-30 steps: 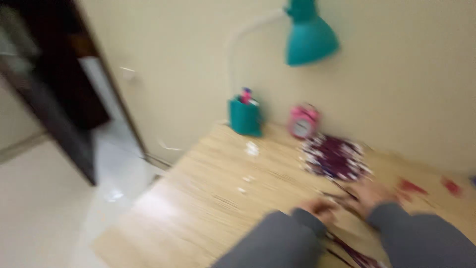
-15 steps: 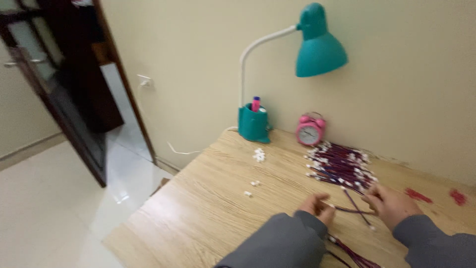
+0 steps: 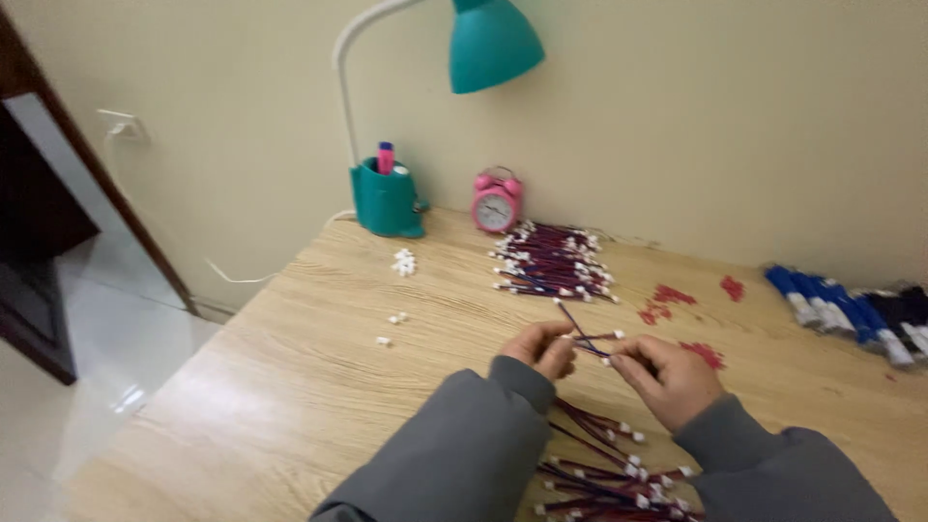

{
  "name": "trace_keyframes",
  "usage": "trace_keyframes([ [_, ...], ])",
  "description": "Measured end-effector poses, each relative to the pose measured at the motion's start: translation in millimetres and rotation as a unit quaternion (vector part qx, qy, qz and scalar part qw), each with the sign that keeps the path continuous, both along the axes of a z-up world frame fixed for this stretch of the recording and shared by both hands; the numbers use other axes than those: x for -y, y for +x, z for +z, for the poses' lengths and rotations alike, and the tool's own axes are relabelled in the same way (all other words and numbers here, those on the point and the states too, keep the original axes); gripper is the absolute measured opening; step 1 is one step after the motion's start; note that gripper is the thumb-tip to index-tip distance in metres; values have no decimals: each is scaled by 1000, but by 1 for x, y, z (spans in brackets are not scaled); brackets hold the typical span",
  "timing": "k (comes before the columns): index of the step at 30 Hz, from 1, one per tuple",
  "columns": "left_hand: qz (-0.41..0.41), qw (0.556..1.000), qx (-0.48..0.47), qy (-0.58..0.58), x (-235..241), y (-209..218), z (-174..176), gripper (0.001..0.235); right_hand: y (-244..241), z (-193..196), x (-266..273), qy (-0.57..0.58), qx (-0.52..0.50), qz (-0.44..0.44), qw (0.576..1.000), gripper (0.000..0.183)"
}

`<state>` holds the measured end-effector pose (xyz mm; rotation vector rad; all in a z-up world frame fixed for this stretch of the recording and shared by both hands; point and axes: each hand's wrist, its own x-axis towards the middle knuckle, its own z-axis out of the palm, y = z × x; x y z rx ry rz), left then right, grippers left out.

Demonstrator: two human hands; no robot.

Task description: Assembling small electrical wire harnesses by attaching plastic connectors to wire ends.

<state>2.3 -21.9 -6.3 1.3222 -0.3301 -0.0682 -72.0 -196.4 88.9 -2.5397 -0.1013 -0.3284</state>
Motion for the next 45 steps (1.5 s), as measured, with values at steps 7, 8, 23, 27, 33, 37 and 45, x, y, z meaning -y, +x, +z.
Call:
trace_keyframes([
  [7,-7,991,-105,-86,-7,-8,1,22,2,-20,5,30,35,-1,999,14],
  [8,-7,990,-116,-79,-11,-10,4,22,1,-17,1,31,45,-1,999,13],
  [23,38,984,-163,-55,-9,39,-60,26,4,-6,114,-89,-67,-199,974,20],
  [27,20,984,-163,-62,-19,18,-31,23,17,-53,155,-160,-159,-230,946,21],
  [33,10,983,-170,-71,-25,3,-5,23,26,-62,151,-170,-194,-208,944,22],
  [37,15,983,-169,-75,-28,-4,5,20,33,-74,148,-141,-181,-196,953,25],
  [45,9,986,-160,-52,-30,-3,4,20,24,-56,146,-119,-175,-198,957,21],
])
